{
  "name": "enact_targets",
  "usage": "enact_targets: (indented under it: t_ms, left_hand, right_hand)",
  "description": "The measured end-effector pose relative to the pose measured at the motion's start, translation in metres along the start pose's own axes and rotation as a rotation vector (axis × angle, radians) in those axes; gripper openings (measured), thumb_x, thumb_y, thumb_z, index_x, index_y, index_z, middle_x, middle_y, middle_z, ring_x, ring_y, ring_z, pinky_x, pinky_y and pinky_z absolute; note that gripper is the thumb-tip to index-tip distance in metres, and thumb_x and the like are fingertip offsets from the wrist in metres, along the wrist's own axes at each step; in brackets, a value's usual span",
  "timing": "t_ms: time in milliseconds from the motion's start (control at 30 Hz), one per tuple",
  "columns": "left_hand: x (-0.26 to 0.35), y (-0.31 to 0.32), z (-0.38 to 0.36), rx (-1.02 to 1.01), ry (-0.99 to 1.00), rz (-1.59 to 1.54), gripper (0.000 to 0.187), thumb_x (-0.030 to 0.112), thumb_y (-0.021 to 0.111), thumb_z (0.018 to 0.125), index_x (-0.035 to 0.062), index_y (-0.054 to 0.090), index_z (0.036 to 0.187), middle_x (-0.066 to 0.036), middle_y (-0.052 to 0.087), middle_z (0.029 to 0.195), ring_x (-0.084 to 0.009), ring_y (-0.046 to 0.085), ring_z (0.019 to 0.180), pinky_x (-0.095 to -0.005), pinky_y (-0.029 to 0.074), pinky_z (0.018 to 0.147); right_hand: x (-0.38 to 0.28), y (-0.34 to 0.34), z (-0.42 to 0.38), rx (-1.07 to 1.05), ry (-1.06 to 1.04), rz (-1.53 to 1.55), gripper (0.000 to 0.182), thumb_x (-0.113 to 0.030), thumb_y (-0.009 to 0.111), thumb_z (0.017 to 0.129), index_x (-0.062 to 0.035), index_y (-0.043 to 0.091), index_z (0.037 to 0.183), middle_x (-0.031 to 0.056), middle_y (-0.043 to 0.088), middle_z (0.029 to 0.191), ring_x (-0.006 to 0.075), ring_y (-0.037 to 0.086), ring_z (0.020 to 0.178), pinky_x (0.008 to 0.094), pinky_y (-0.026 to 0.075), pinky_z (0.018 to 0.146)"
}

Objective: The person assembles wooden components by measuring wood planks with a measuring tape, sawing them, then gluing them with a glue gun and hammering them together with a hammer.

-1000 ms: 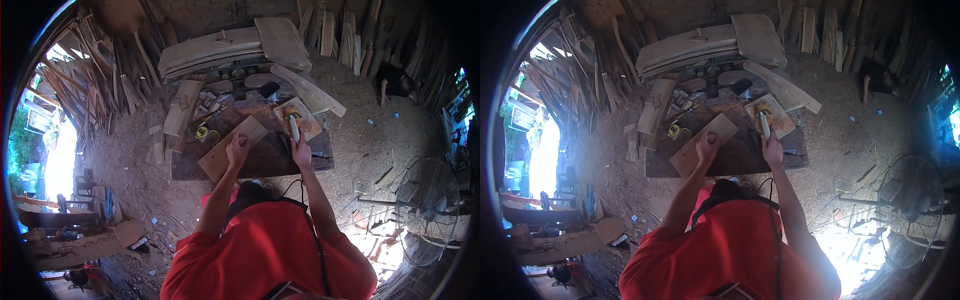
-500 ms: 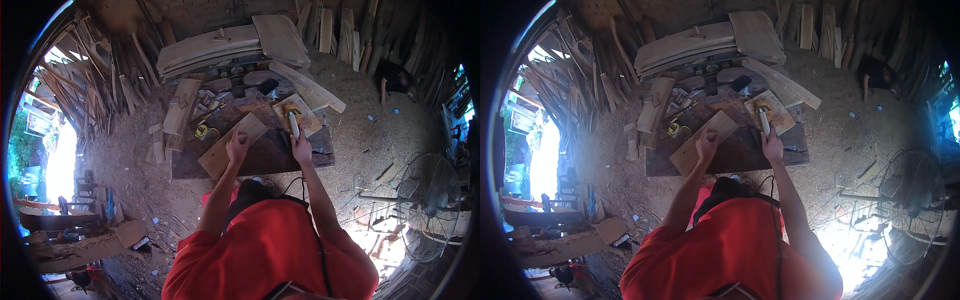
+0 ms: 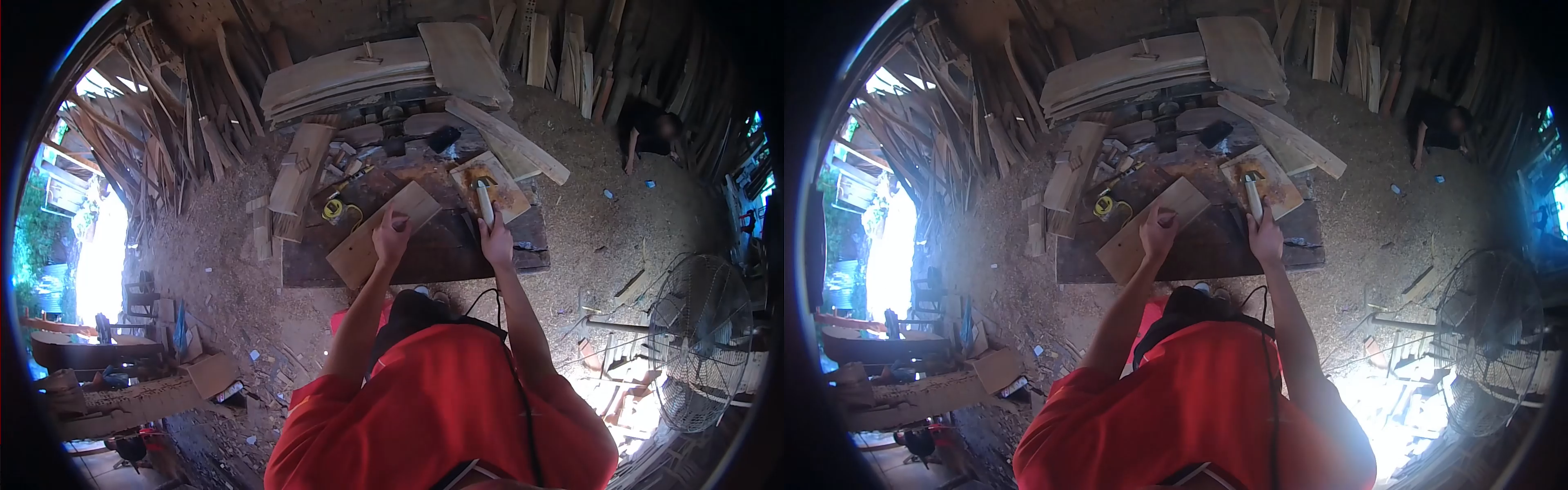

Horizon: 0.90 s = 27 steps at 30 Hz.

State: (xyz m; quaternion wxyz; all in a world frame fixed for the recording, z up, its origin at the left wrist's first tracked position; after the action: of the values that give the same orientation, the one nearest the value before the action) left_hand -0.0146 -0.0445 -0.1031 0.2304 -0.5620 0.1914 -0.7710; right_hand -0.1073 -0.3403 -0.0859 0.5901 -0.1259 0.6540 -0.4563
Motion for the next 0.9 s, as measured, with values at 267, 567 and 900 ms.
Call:
enact_targets:
  t_ms: [267, 567, 900]
  left_hand:
    - [0.01, -0.005, -0.001, -0.008, -0.029, 0.02, 0.065, 0.022, 0.079, 0.085, 0.0057, 0.059, 0.145, -0.003, 0.081, 0.097, -0.024, 0.077, 0.082, -0.0384, 0.059, 0.081]
    - [0.003, -0.002, -0.001, 0.008, -0.039, -0.029, 0.066, 0.022, 0.081, 0.083, 0.0068, 0.06, 0.144, -0.002, 0.081, 0.095, -0.0239, 0.076, 0.081, -0.0393, 0.058, 0.08]
    - [0.006, -0.003, -0.001, 0.049, 0.014, 0.04, 0.066, 0.019, 0.083, 0.081, 0.0051, 0.061, 0.142, -0.005, 0.08, 0.088, -0.0258, 0.077, 0.079, -0.0396, 0.059, 0.078]
  right_hand:
    - [-0.001, 0.0, 0.001, -0.004, -0.001, 0.014, 0.065, -0.04, 0.061, 0.104, -0.0084, 0.04, 0.157, 0.0346, 0.071, 0.104, 0.0549, 0.069, 0.092, 0.0633, 0.055, 0.081]
    - [-0.011, -0.017, 0.009, 0.02, -0.07, 0.07, 0.049, -0.042, 0.063, 0.103, -0.0055, 0.056, 0.136, 0.0291, 0.073, 0.091, 0.0523, 0.07, 0.084, 0.0601, 0.055, 0.072]
    - [-0.084, 0.005, -0.025, -0.3, -0.155, 0.31, 0.045, -0.043, 0.066, 0.102, -0.0017, 0.06, 0.117, 0.0255, 0.072, 0.088, 0.049, 0.071, 0.088, 0.0558, 0.054, 0.073]
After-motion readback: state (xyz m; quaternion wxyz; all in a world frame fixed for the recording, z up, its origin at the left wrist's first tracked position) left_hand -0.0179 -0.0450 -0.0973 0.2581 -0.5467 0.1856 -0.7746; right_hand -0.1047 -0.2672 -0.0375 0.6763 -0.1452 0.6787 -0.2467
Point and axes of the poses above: each hand's wrist, its own z-axis towards the middle knuckle, its own y-axis out of the palm, x = y × z, the point moved 5 cm from there along z, towards the middle knuckle
